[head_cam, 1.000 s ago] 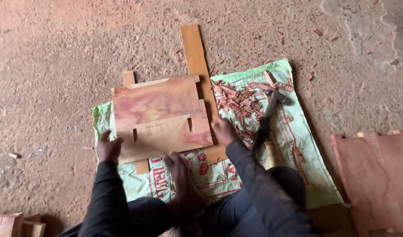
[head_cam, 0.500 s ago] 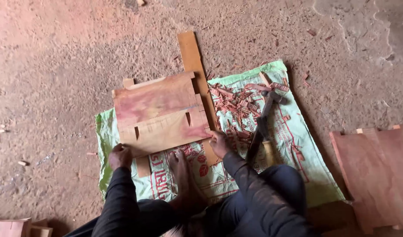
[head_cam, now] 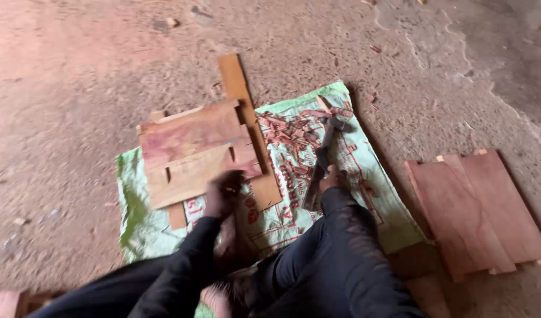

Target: The recorder is using a hammer and a chisel to shape a wooden board, using their feet to hold the workpiece steady on a workspace mat.

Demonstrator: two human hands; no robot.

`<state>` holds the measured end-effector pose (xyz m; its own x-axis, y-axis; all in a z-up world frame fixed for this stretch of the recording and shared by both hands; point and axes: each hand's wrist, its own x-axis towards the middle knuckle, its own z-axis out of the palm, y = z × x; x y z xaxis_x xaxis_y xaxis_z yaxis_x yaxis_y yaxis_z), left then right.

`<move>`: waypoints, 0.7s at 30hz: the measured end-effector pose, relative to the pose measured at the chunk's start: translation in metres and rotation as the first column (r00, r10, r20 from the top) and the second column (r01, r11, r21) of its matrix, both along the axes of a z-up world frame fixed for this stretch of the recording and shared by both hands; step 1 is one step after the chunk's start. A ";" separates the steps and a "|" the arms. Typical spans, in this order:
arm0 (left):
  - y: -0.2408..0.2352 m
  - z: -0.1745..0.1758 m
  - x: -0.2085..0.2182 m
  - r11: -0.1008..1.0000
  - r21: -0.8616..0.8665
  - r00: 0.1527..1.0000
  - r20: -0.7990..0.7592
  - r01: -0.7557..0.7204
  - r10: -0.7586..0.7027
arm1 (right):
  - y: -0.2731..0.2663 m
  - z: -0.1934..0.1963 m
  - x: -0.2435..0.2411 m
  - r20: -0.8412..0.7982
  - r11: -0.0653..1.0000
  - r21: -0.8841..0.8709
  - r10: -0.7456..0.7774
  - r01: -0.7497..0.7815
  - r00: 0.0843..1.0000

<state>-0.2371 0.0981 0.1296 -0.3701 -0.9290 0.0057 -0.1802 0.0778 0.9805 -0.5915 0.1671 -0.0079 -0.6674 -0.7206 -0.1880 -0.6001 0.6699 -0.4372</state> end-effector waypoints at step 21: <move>0.100 0.083 -0.071 0.820 -0.495 0.956 0.204 0.288 -0.212 | 0.032 0.060 0.070 0.783 0.741 -0.615 0.613 0.268 0.105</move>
<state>-0.3084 0.1983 0.2123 -0.6213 -0.6802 0.3890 -0.2108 0.6232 0.7531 -0.5211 0.1987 0.0517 -0.0832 -0.9945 -0.0630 0.5357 0.0087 -0.8444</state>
